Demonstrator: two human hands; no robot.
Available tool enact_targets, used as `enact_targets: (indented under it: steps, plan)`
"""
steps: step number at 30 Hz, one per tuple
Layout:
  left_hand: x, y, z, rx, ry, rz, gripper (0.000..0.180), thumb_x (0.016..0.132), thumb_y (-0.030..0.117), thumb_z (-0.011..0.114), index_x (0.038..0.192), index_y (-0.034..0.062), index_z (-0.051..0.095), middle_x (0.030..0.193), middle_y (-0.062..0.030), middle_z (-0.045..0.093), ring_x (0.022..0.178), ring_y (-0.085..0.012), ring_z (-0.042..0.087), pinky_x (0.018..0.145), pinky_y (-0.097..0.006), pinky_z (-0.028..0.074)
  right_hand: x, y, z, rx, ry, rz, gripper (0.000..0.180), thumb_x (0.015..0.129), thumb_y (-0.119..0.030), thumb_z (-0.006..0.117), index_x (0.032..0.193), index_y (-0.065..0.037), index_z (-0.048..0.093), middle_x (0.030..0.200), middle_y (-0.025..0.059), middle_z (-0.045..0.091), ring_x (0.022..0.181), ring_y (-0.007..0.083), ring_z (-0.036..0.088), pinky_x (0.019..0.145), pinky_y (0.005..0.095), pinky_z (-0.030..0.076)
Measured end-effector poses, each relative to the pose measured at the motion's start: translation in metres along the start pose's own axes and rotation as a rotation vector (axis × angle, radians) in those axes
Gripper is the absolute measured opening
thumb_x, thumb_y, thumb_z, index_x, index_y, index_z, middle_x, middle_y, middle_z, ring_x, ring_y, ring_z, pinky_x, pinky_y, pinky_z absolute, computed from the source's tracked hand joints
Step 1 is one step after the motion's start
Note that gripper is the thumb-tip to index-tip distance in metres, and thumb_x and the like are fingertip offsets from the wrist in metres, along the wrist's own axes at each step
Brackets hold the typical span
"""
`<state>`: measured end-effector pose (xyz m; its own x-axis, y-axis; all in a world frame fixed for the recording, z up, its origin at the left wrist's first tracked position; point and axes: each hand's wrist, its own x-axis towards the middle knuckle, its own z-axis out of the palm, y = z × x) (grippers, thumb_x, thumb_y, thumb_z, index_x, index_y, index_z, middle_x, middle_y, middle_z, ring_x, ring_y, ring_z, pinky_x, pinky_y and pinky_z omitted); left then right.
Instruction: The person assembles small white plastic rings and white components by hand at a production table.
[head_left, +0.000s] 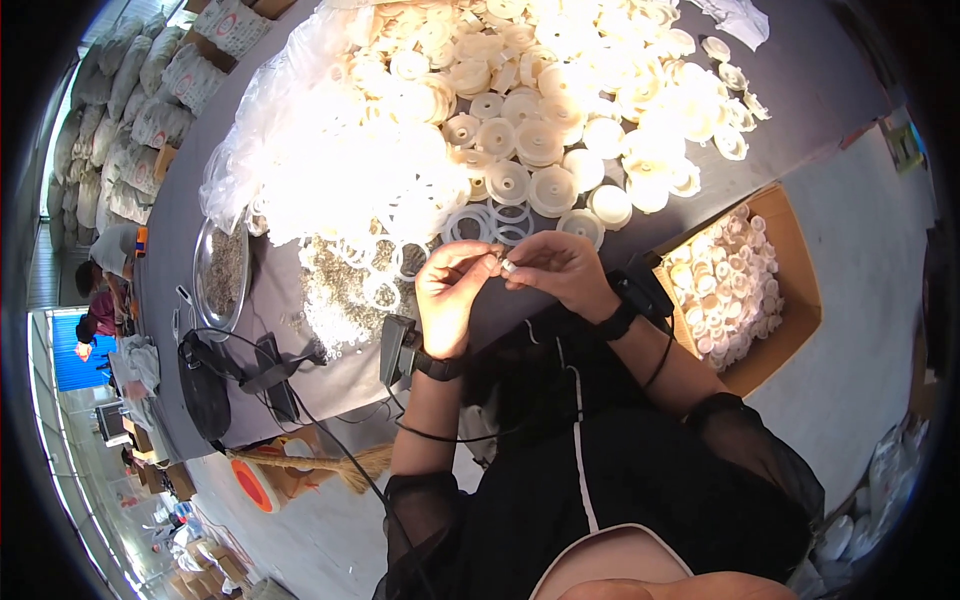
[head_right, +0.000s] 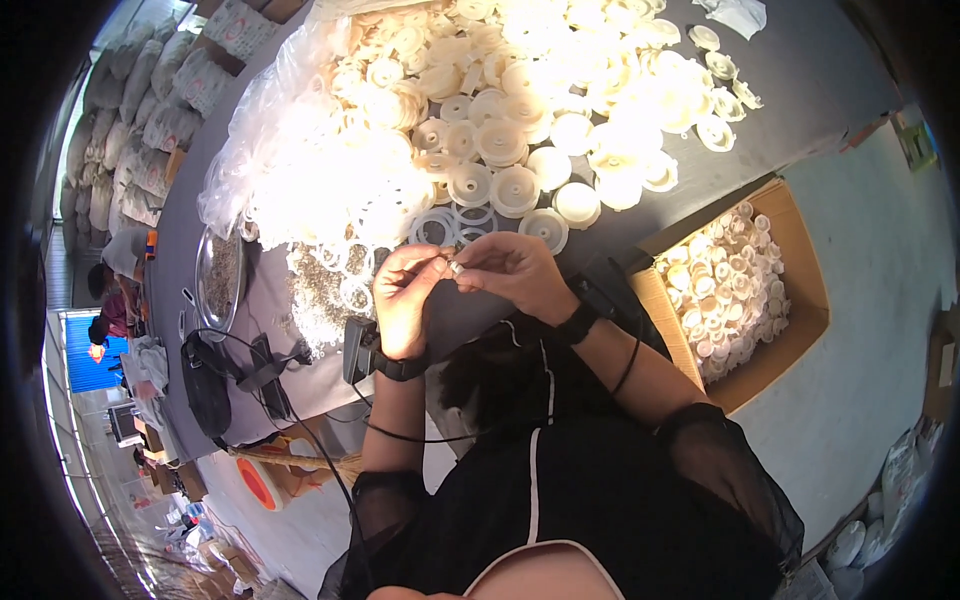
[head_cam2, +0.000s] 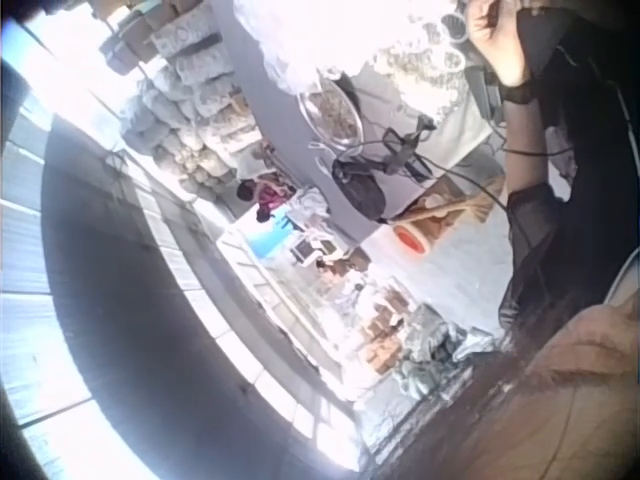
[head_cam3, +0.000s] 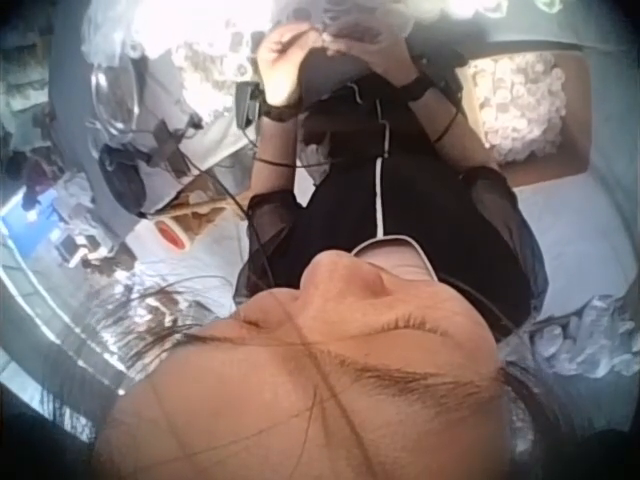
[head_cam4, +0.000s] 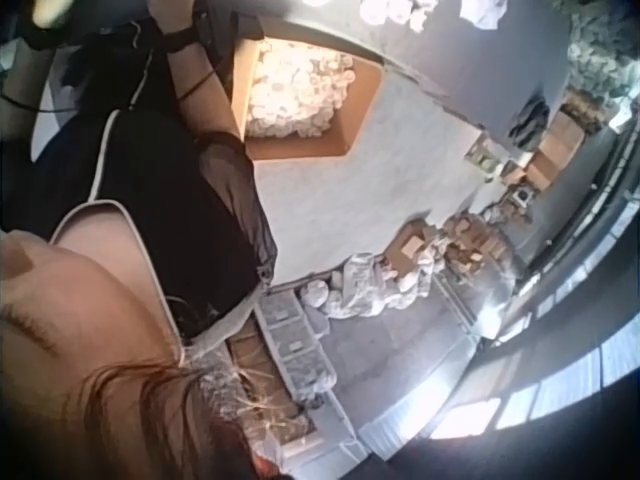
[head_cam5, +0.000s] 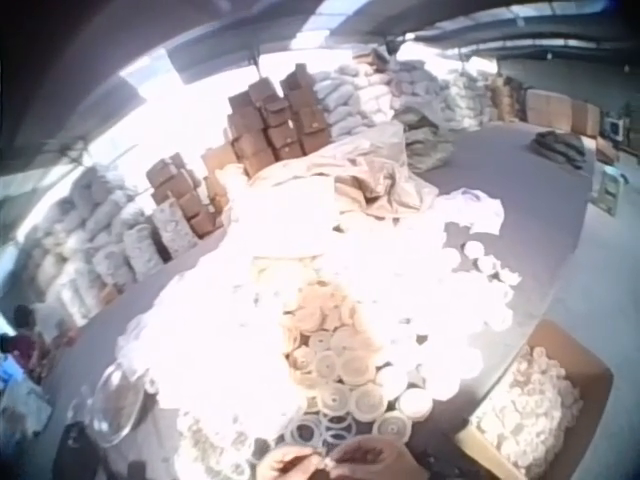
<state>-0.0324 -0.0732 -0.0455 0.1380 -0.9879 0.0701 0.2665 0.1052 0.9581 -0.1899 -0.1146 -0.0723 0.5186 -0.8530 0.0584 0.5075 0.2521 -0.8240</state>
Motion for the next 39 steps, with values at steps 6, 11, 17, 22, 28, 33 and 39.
enact_targets:
  steps: [6,11,17,22,28,33,39]
  plan:
    - [-0.003,0.000,0.006,0.173,0.061,0.123,0.014,0.079,-0.006,0.061,0.091,-0.0006,0.061,0.089,-0.0098,0.065,0.077,-0.0106,0.061,0.071,-0.022,0.048,-0.003,-0.011,0.000,-0.069,-0.016,0.023,0.012,0.078,0.006,0.062,0.088,0.003,0.056,0.080,0.0113,0.064,0.072,0.0175,0.064,0.066,0.0259,0.053]
    - [-0.003,0.009,0.006,0.136,-0.028,0.034,0.014,0.078,-0.008,0.060,0.090,-0.0001,0.061,0.089,-0.0090,0.065,0.075,-0.0100,0.061,0.069,-0.022,0.048,-0.003,-0.013,-0.005,-0.018,-0.115,0.104,0.013,0.077,0.004,0.064,0.088,0.002,0.057,0.079,0.0105,0.064,0.071,0.0141,0.063,0.064,0.0232,0.052]
    - [-0.006,0.004,0.002,0.108,-0.024,0.028,0.014,0.079,-0.008,0.060,0.090,0.0004,0.061,0.088,-0.0084,0.065,0.074,-0.0094,0.060,0.069,-0.022,0.048,-0.004,-0.019,-0.001,-0.070,-0.131,0.109,0.010,0.077,0.003,0.064,0.084,0.001,0.058,0.077,0.0091,0.064,0.067,0.0121,0.062,0.060,0.0215,0.050]
    - [-0.011,0.011,0.009,0.223,0.006,0.092,0.014,0.079,-0.007,0.060,0.090,0.0003,0.061,0.087,-0.0082,0.065,0.074,-0.0095,0.060,0.069,-0.021,0.048,-0.006,-0.016,-0.005,-0.136,-0.153,0.097,0.011,0.074,0.006,0.066,0.079,0.001,0.058,0.074,0.0090,0.063,0.064,0.0133,0.062,0.059,0.0218,0.050]
    - [-0.014,0.009,0.009,0.048,-0.023,-0.039,0.014,0.080,-0.007,0.059,0.091,-0.0004,0.060,0.088,-0.0087,0.065,0.073,-0.0088,0.060,0.069,-0.021,0.048,-0.007,-0.008,-0.005,-0.339,-0.149,-0.062,0.011,0.073,0.004,0.067,0.078,0.000,0.058,0.077,0.0060,0.061,0.068,0.0111,0.060,0.060,0.0200,0.048]
    - [-0.019,0.005,0.013,0.129,0.058,0.052,0.013,0.080,-0.007,0.059,0.091,-0.0009,0.060,0.086,-0.0072,0.065,0.071,-0.0080,0.059,0.067,-0.020,0.047,-0.005,-0.010,-0.004,-0.365,-0.104,-0.138,0.011,0.076,0.003,0.065,0.084,0.001,0.059,0.080,0.0050,0.058,0.073,0.0112,0.060,0.066,0.0213,0.049]
    - [0.019,0.006,0.017,0.690,0.029,0.283,0.023,0.074,-0.005,0.060,0.096,0.0025,0.061,0.084,-0.0071,0.063,0.071,-0.0106,0.058,0.062,-0.022,0.046,-0.005,0.000,-0.004,-0.107,0.061,-0.035,0.013,0.083,0.000,0.058,0.096,0.003,0.058,0.089,0.0074,0.061,0.078,0.0149,0.062,0.069,0.0245,0.051]
